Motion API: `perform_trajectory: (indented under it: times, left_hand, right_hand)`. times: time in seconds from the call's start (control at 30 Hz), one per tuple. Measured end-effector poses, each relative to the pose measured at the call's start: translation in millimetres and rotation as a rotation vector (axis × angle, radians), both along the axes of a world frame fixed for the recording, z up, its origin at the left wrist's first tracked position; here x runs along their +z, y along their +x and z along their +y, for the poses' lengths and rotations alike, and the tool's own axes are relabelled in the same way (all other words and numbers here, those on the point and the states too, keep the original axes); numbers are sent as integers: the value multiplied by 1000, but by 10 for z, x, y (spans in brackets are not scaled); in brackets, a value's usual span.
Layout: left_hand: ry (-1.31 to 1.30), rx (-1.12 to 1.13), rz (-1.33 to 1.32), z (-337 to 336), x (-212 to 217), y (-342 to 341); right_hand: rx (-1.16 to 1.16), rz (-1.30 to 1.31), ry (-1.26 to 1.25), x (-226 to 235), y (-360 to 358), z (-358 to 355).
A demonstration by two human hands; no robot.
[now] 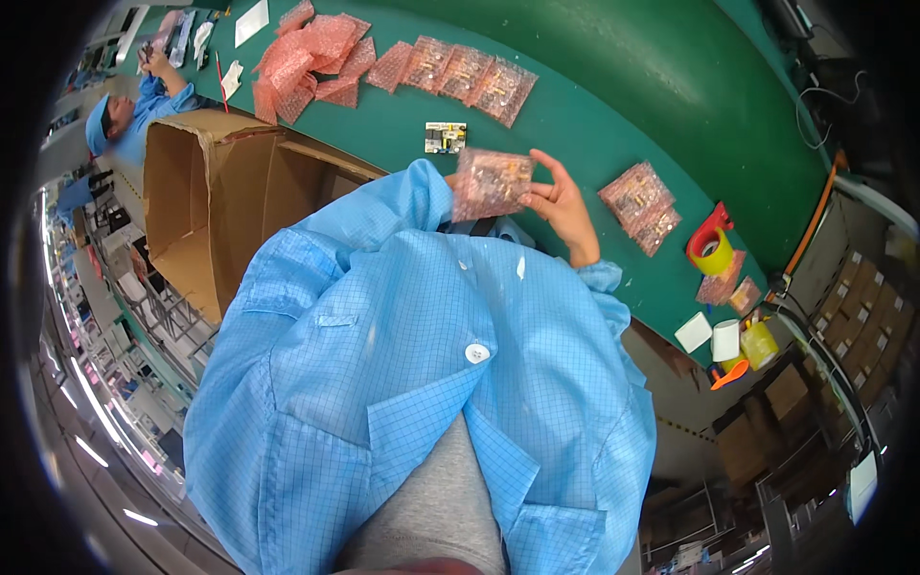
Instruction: Packing circuit boards into individual bubble wrap sleeves and placing them into cardboard boxes.
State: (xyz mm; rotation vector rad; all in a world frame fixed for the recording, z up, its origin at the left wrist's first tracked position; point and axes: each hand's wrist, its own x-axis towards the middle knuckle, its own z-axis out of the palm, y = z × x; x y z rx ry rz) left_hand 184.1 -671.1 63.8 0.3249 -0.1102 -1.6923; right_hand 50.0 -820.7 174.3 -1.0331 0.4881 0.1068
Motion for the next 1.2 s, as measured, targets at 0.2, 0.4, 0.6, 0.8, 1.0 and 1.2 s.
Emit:
perform_trajectory:
  times: [0.2,0.4,0.6,0.8,1.0,1.2]
  left_hand:
    - [208,28,-13,-6,357,51]
    - [135,76,-439,73,620,118]
    - [348,154,-130,-4,471,50]
    - [383,412,118,95,-185,161]
    - [615,448,-254,429,503,785]
    - [686,529,-627,348,509,1165]
  right_hand:
    - [-19,-30,-38,-35,41,39]
    - [1,7,-38,-87,53,63]
    - [46,-50,19,-138,132,182]
    - [51,-17,14,-175,347,178]
    - [92,-28,-21,-430,722,-119]
    - [-24,-54,-405,-394,1471,8]
